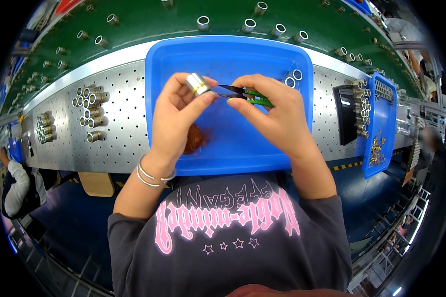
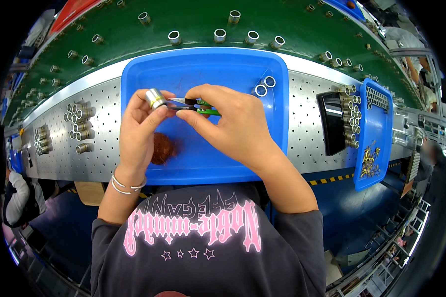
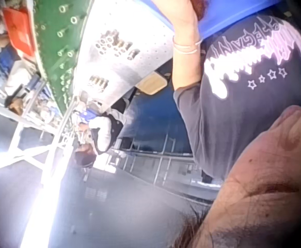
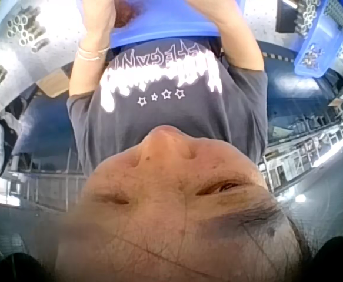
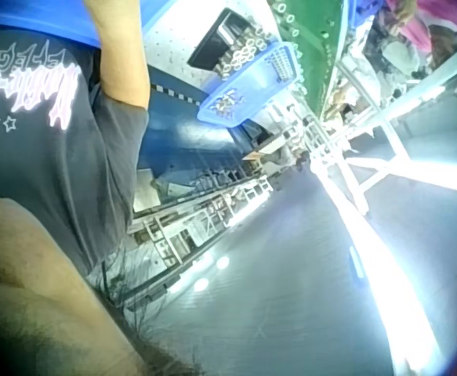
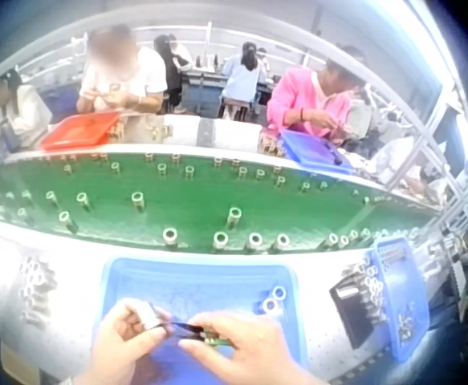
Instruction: The person uses a pair of green-handled pliers to manipulate small cylindrical metal parts over a blue tray. They repeatedly pick up a part, use the pliers to adjust or press a component on it, and place it into a designated slot on a green pegboard. The process is repetitive and involves handling multiple identical metal cylinders.
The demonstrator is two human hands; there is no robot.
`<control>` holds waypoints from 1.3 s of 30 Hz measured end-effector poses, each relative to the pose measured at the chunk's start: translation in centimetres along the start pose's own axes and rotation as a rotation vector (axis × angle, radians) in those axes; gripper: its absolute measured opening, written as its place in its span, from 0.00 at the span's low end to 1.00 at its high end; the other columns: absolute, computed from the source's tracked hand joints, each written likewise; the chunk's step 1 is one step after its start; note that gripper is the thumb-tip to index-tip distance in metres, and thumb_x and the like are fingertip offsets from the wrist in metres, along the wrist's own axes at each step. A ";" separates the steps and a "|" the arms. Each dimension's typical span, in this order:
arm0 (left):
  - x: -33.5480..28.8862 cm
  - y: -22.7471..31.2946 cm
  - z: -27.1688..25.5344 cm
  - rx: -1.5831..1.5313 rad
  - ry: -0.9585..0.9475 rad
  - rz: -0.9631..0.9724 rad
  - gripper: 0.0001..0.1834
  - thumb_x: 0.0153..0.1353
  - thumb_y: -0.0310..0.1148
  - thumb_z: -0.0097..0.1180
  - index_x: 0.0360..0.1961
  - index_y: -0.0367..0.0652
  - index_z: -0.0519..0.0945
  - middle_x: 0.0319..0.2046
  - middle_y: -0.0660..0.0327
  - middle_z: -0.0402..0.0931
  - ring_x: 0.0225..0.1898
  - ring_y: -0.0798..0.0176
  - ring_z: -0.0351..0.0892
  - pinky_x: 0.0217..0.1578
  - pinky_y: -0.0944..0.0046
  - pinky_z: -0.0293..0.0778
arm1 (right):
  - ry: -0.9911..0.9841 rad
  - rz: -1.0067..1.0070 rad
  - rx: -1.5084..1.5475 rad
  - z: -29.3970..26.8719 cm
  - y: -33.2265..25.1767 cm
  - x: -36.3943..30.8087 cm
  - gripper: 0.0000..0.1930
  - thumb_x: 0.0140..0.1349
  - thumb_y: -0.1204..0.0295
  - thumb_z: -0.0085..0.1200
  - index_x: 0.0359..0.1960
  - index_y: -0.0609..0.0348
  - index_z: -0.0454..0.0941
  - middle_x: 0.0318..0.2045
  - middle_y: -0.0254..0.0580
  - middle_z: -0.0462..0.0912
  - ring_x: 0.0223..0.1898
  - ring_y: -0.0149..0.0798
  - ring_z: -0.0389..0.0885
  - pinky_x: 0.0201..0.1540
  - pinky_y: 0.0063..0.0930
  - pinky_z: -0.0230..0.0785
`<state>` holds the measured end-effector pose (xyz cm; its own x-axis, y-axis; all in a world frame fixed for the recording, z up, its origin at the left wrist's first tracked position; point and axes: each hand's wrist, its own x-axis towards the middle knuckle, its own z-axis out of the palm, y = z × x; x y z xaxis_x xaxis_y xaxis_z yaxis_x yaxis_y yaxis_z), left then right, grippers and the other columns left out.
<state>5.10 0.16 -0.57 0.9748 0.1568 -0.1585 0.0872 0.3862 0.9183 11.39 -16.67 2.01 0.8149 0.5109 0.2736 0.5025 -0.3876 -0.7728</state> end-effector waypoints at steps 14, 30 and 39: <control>14.2 1.7 -8.4 1.555 0.217 0.569 0.07 0.54 0.33 0.56 0.30 0.40 0.79 0.32 0.57 0.77 0.36 0.56 0.77 0.37 0.62 0.71 | 0.115 0.250 -0.563 -3.0 9.4 11.7 0.09 0.54 0.64 0.55 0.34 0.50 0.80 0.28 0.41 0.81 0.32 0.46 0.79 0.35 0.35 0.70; 4.9 2.1 -2.0 0.617 -0.160 0.336 0.21 0.54 0.22 0.55 0.52 0.40 0.73 0.43 0.58 0.75 0.43 0.65 0.76 0.46 0.67 0.72 | -0.165 0.171 0.364 0.2 2.9 7.2 0.08 0.53 0.72 0.57 0.32 0.64 0.80 0.27 0.36 0.81 0.32 0.27 0.75 0.38 0.23 0.67; 1.6 2.5 -0.8 0.520 -0.256 0.246 0.24 0.52 0.16 0.53 0.53 0.41 0.72 0.41 0.56 0.74 0.44 0.64 0.76 0.45 0.66 0.75 | 0.112 -0.063 -0.036 1.4 -2.6 1.1 0.11 0.48 0.76 0.57 0.36 0.58 0.78 0.31 0.40 0.81 0.32 0.37 0.80 0.32 0.26 0.71</control>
<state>6.69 2.12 1.15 0.9916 -0.0631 0.1126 -0.1203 -0.1363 0.9833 10.53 -14.04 3.52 0.8074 0.4470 0.3851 0.5624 -0.3858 -0.7314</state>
